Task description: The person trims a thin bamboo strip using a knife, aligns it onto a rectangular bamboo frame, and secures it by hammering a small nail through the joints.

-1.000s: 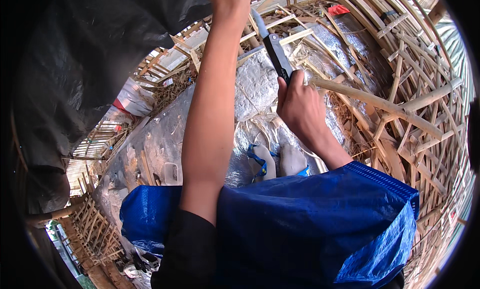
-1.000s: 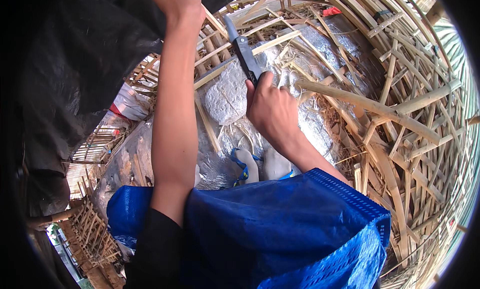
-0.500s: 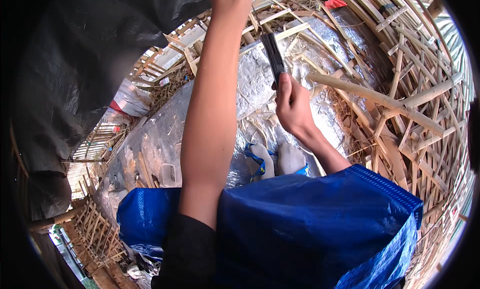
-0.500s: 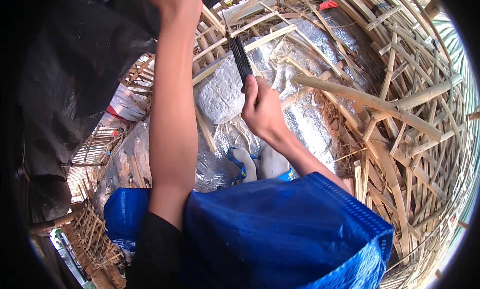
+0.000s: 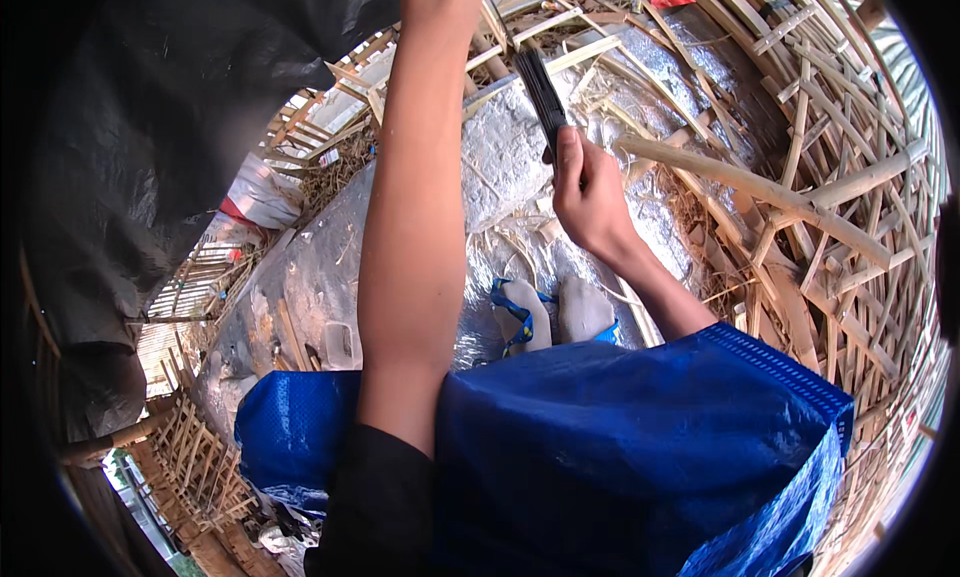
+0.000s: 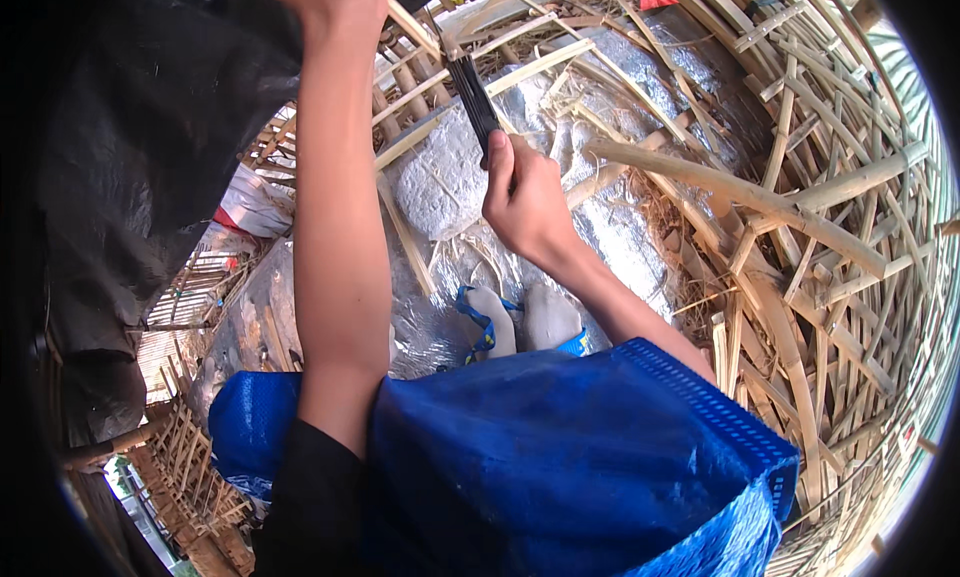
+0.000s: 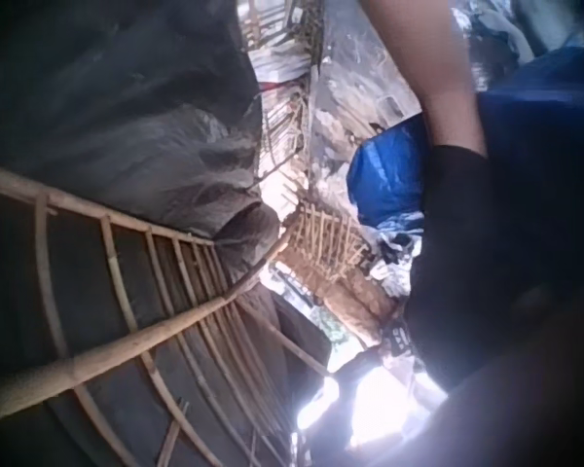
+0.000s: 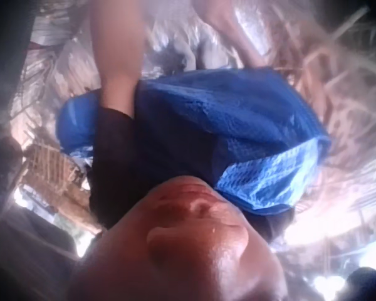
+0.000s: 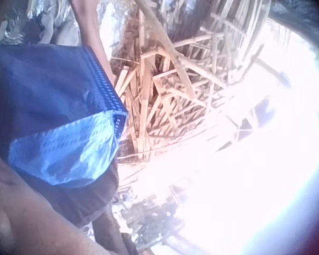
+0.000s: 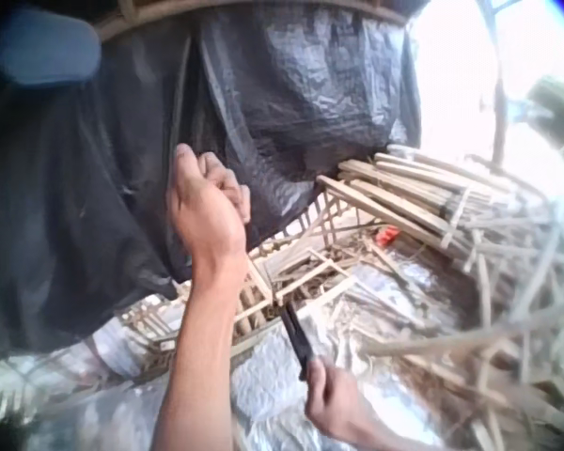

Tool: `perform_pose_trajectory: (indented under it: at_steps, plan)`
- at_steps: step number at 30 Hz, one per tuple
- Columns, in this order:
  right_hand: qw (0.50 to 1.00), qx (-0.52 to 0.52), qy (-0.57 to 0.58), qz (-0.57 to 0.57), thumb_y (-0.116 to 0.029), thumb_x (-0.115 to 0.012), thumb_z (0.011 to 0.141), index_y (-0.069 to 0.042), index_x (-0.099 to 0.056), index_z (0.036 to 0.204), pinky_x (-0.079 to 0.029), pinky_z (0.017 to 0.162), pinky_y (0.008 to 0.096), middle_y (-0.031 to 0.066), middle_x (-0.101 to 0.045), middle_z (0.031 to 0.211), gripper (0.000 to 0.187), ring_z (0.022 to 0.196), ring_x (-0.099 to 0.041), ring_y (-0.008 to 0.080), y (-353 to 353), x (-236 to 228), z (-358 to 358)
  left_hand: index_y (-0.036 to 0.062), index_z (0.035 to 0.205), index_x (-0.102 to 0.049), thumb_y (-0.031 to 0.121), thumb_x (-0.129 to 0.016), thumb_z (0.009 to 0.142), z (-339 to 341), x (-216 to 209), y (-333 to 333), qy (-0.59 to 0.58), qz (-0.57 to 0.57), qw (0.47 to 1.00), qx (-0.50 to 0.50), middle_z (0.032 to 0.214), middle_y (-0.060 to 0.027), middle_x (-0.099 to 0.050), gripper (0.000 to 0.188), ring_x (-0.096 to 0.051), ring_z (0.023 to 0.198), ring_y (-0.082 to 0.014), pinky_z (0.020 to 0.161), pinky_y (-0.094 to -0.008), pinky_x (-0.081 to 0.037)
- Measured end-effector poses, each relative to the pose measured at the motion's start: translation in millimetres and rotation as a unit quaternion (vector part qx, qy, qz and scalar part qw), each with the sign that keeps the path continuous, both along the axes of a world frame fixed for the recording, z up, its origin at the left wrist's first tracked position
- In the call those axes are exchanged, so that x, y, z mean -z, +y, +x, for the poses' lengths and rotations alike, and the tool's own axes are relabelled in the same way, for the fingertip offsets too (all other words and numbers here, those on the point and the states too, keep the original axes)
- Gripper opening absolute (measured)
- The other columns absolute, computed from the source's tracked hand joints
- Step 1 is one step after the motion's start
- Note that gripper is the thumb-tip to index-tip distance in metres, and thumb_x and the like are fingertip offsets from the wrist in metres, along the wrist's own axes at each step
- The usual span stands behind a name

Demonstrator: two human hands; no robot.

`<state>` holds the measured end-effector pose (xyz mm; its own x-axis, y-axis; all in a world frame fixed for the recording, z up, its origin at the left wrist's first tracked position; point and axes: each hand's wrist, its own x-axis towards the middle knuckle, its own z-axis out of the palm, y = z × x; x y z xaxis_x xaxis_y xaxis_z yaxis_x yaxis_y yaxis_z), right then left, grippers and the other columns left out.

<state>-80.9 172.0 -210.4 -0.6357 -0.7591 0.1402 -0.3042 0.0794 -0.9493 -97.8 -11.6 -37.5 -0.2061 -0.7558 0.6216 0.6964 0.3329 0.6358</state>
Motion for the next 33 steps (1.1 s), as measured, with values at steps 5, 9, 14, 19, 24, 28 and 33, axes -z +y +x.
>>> perform_pose_trajectory:
  at_steps: [5, 9, 14, 19, 24, 28, 33]
  plan:
    - [0.956, 0.020, 0.213, 0.202, -0.029, -0.045, 0.101, 0.008, -0.056, 0.072, -0.048, 0.060, 0.0543, 0.0300, -0.059, 0.063, 0.049, 0.059, -0.060, 0.0483, 2.4, -20.5, -17.1, 0.0170, 0.060, -0.027, 0.044, -0.036, 0.104, 5.8, -1.8, 3.2, -0.017, -0.001, 1.000, 0.026, 0.051, 0.0049, -0.022, 0.052, -0.021, 0.039, -0.0081, 0.036, -0.0249, -0.020]
    - [0.980, -0.002, 0.084, 0.182, -0.042, -0.041, 0.103, 0.006, -0.064, 0.083, -0.043, 0.053, 0.0445, 0.0177, -0.055, 0.057, 0.056, 0.052, -0.055, 0.0329, 5.4, -6.1, -46.3, 0.0169, 0.060, -0.027, 0.044, -0.037, 0.104, 16.3, -3.9, 6.3, -0.028, -0.013, 1.000, 0.008, 0.052, 0.0046, -0.025, 0.052, -0.022, 0.040, -0.0081, 0.037, -0.0249, -0.020]
    - [0.965, 0.040, -0.208, -0.153, -0.051, -0.033, 0.104, 0.001, -0.058, 0.099, -0.027, 0.047, 0.0242, -0.0051, -0.035, 0.059, 0.058, 0.049, -0.034, 0.0061, 21.1, -51.8, -22.0, 0.0167, 0.060, -0.027, 0.044, -0.036, 0.104, 11.3, 0.4, -2.3, -0.014, -0.026, 1.000, -0.005, 0.052, 0.0047, -0.024, 0.053, -0.023, 0.041, -0.0084, 0.038, -0.0254, -0.022]
    - [0.999, 0.011, -0.010, 0.049, -0.036, -0.037, 0.105, 0.004, -0.056, 0.085, -0.039, 0.052, 0.0377, 0.0125, -0.051, 0.058, 0.049, 0.052, -0.048, 0.0218, 9.5, 27.4, -3.2, 0.0175, 0.059, -0.026, 0.046, -0.037, 0.104, -13.2, 3.3, 5.9, 0.002, -0.016, 1.000, -0.007, 0.052, 0.0050, -0.023, 0.054, -0.020, 0.040, -0.0079, 0.037, -0.0253, -0.021]
    - [0.994, 0.003, 0.008, 0.110, -0.039, -0.037, 0.105, 0.004, -0.058, 0.081, -0.039, 0.056, 0.0402, 0.0137, -0.047, 0.056, 0.054, 0.054, -0.046, 0.0227, 8.3, 2.1, -2.4, 0.0172, 0.060, -0.027, 0.046, -0.036, 0.104, 10.8, 5.6, 1.7, -0.019, -0.009, 1.000, -0.017, 0.051, 0.0047, -0.022, 0.054, -0.020, 0.039, -0.0084, 0.036, -0.0248, -0.021]
    - [0.995, 0.002, -0.086, 0.052, -0.042, -0.039, 0.105, 0.003, -0.062, 0.083, -0.039, 0.053, 0.0380, 0.0083, -0.050, 0.056, 0.055, 0.053, -0.052, 0.0197, 18.3, -17.1, -3.2, 0.0167, 0.061, -0.028, 0.046, -0.036, 0.104, 21.9, -3.3, -3.6, -0.013, -0.011, 1.000, 0.016, 0.051, 0.0042, -0.025, 0.053, -0.023, 0.040, -0.0087, 0.036, -0.0250, -0.022]
    - [0.974, -0.063, -0.196, -0.091, -0.040, -0.036, 0.105, 0.002, -0.057, 0.081, -0.037, 0.049, 0.0354, 0.0049, -0.049, 0.059, 0.053, 0.050, -0.046, 0.0172, 19.2, -12.0, -0.2, 0.0173, 0.061, -0.025, 0.046, -0.036, 0.104, 5.9, 2.1, 4.6, 0.009, -0.016, 0.999, 0.044, 0.051, 0.0047, -0.022, 0.053, -0.019, 0.040, -0.0080, 0.036, -0.0244, -0.019]
